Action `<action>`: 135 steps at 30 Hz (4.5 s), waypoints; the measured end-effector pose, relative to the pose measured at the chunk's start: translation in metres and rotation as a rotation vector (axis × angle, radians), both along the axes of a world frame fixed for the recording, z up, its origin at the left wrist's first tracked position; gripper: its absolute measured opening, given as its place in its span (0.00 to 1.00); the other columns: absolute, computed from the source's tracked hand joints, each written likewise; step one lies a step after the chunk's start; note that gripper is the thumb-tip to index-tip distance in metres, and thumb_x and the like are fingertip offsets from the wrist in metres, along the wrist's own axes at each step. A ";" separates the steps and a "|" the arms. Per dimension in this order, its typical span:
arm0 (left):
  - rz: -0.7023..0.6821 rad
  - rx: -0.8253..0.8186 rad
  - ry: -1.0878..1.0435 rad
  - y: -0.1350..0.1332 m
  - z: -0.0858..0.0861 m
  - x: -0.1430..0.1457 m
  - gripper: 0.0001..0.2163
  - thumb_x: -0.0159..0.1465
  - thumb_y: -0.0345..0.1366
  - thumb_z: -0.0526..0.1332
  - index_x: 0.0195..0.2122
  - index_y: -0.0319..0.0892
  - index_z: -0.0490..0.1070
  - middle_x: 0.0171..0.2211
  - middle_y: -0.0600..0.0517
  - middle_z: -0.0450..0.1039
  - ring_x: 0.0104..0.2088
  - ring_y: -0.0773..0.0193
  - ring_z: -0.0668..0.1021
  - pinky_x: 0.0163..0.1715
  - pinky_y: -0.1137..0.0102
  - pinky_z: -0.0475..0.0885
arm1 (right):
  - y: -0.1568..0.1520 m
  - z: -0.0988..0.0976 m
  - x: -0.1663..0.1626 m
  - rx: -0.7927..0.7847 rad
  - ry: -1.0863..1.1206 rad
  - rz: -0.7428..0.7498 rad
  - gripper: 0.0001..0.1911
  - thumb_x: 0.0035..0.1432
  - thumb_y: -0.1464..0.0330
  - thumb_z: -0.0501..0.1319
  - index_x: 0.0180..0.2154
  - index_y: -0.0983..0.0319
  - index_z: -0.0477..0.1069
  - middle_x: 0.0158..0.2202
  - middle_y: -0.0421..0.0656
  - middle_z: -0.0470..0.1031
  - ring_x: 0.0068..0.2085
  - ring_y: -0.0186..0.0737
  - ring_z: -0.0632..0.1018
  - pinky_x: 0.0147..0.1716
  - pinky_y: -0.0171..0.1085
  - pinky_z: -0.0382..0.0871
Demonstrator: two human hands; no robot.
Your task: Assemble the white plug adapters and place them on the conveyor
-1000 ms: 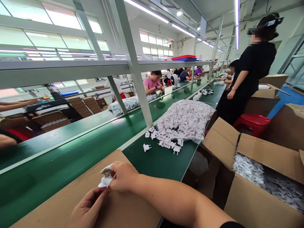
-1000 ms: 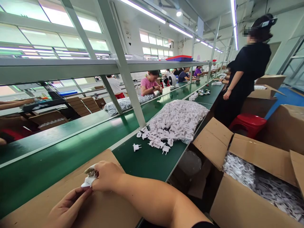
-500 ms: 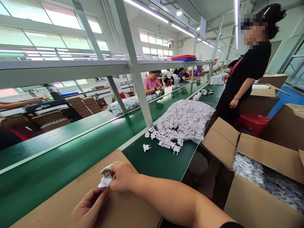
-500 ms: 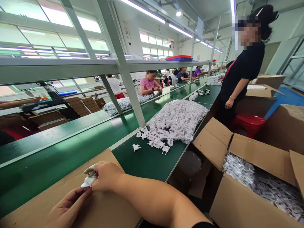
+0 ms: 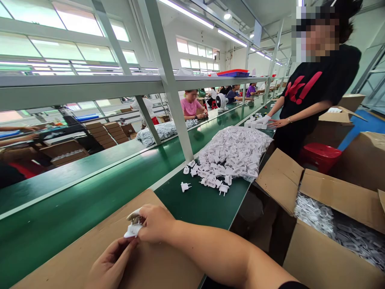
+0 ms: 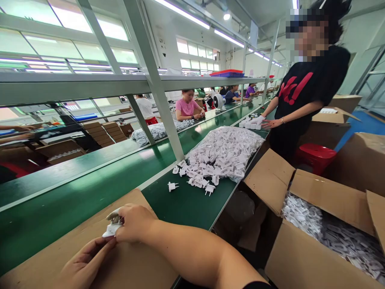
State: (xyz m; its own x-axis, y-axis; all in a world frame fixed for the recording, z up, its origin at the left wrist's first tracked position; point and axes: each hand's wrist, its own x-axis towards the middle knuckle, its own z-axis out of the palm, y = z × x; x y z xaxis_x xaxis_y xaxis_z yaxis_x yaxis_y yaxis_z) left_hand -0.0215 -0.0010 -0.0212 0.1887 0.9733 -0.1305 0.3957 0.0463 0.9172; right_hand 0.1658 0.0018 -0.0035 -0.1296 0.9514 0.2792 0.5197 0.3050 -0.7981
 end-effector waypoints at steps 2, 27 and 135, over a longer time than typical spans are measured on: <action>0.013 0.009 0.018 0.000 0.000 0.000 0.33 0.47 0.68 0.69 0.41 0.44 0.78 0.38 0.50 0.82 0.39 0.53 0.82 0.33 0.71 0.78 | 0.000 0.000 0.000 -0.003 -0.004 -0.001 0.25 0.54 0.68 0.70 0.55 0.57 0.76 0.53 0.43 0.78 0.47 0.43 0.80 0.47 0.35 0.75; 0.005 0.003 0.004 0.003 -0.005 -0.005 0.31 0.49 0.65 0.70 0.43 0.44 0.78 0.38 0.51 0.82 0.39 0.53 0.81 0.32 0.72 0.76 | 0.000 0.000 0.001 0.002 0.011 0.011 0.24 0.55 0.69 0.69 0.55 0.58 0.76 0.53 0.43 0.78 0.47 0.43 0.81 0.49 0.35 0.75; -0.045 0.161 0.016 0.004 0.008 0.012 0.22 0.54 0.59 0.69 0.37 0.44 0.80 0.35 0.51 0.82 0.38 0.52 0.81 0.36 0.68 0.76 | 0.011 -0.005 0.003 0.058 0.023 -0.008 0.21 0.52 0.71 0.70 0.50 0.57 0.78 0.49 0.43 0.79 0.49 0.45 0.80 0.49 0.38 0.76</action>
